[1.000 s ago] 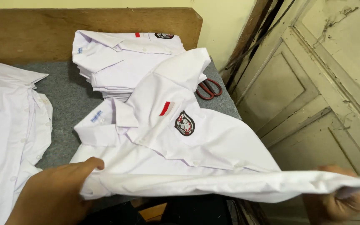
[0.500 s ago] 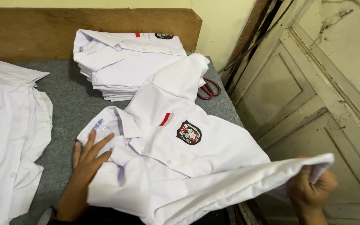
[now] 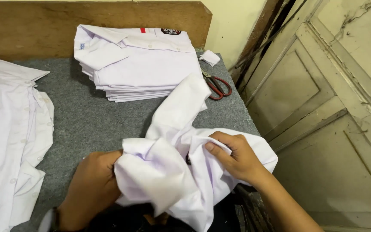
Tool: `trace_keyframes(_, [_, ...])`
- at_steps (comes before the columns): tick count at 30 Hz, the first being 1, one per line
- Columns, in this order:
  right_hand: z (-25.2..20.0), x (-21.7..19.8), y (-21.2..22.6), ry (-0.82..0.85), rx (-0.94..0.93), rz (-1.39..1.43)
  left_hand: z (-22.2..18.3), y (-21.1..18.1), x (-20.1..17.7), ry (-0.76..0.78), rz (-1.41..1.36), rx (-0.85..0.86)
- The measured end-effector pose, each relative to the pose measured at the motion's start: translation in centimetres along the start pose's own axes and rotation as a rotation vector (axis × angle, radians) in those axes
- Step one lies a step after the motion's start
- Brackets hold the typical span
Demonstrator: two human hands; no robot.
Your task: Trimming loose threads from white shirts with scissors and folding them neatly for packing.
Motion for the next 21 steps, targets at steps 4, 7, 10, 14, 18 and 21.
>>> trace_keyframes(4, [0.2, 1.8, 1.2, 0.246, 0.359, 0.303, -1.4, 2.9, 1.2, 0.638, -0.104, -0.447])
trace_keyframes(7, [0.2, 1.8, -0.2, 0.163, 0.718, 0.386, -1.1, 6.4, 1.4, 0.660, -0.543, -0.594])
trace_keyframes(10, [2.2, 2.1, -2.2, 0.035, 0.840, 0.236, 3.4, 5.4, -1.3, 0.537, -0.259, -0.676])
trace_keyframes(14, [4.5, 2.7, -13.6, -0.124, 0.543, -0.348, 6.9, 10.9, -0.9, 0.342, 0.532, -0.597])
trace_keyframes(18, [4.5, 3.3, -15.6, -0.097, 0.547, -0.476, 7.2, 9.9, 1.2, 0.372, 0.255, -0.481])
trace_keyframes(21, [5.2, 2.0, -13.1, -0.235, 0.508, -0.416, 8.3, 8.8, 0.9, 0.332, 0.190, -0.489])
Point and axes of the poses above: each hand's wrist, its own z-axis towards the middle knuckle, its own x-axis out of the palm, y = z × x, the point moved 8 cm from there along z, towards the middle knuckle, and after that the axes turned 11 degrees about -y, right-handed, at the moved point
